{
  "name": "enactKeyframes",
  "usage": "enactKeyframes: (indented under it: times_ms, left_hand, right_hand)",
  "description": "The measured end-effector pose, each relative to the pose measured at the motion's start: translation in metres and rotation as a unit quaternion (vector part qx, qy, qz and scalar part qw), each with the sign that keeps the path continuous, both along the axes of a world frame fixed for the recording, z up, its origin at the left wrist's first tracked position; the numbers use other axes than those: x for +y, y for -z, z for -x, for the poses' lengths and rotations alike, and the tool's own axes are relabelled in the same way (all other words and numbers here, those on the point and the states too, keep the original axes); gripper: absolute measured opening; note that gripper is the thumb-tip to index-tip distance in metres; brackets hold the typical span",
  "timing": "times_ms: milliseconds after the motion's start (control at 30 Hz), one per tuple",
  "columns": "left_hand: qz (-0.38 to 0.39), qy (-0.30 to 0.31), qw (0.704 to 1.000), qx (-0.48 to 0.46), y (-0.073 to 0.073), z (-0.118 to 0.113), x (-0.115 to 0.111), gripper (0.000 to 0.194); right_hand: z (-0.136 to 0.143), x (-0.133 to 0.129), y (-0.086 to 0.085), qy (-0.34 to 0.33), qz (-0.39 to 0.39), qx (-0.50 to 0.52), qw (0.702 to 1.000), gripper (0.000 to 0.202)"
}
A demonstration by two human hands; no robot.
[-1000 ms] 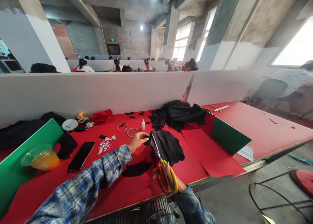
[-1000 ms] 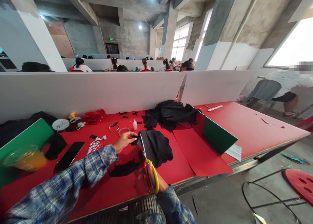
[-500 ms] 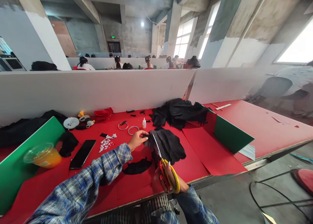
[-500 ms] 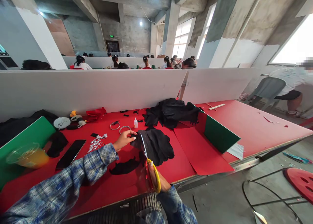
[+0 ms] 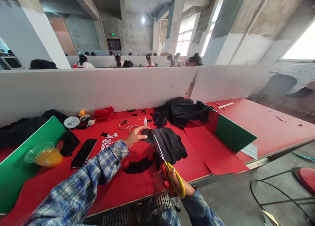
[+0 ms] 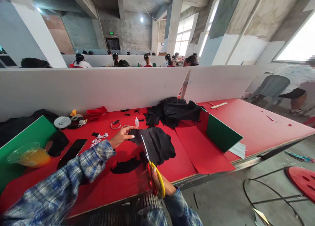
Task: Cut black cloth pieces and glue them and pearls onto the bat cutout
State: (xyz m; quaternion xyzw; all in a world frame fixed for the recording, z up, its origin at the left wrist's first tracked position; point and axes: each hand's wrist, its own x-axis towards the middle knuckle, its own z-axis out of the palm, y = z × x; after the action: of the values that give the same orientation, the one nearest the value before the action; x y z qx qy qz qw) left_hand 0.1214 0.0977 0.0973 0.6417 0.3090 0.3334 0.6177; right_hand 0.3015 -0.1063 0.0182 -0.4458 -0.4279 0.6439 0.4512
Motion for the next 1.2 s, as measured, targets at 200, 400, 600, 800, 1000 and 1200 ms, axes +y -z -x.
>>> enactKeyframes:
  times_ms: [200, 400, 600, 800, 1000, 1200]
  left_hand:
    - [0.003, -0.003, 1.000, 0.013, 0.013, 0.000, 0.001, 0.054]
    - [-0.016, 0.003, 1.000, 0.019, 0.019, -0.001, -0.002, 0.056]
    - [-0.066, 0.011, 0.997, 0.031, 0.013, -0.001, -0.006, 0.051]
    - [-0.132, 0.021, 0.987, 0.088, 0.011, 0.001, -0.013, 0.013]
    - [-0.165, 0.032, 0.976, 0.137, 0.010, 0.001, -0.019, 0.012]
    - [-0.179, 0.023, 0.972, 0.150, 0.004, 0.004, -0.019, 0.016]
  right_hand:
    - [0.005, -0.004, -0.006, -0.013, 0.029, 0.060, 0.998, 0.081]
    - [0.009, -0.003, -0.003, 0.026, 0.051, 0.097, 0.994, 0.078]
    - [0.009, -0.001, -0.002, 0.076, 0.061, 0.092, 0.991, 0.080]
    - [0.018, -0.001, -0.004, 0.126, 0.066, 0.090, 0.986, 0.072]
    - [0.031, 0.003, -0.006, 0.146, 0.079, 0.011, 0.986, 0.071]
    - [0.030, 0.004, -0.003, 0.135, 0.088, 0.040, 0.986, 0.071]
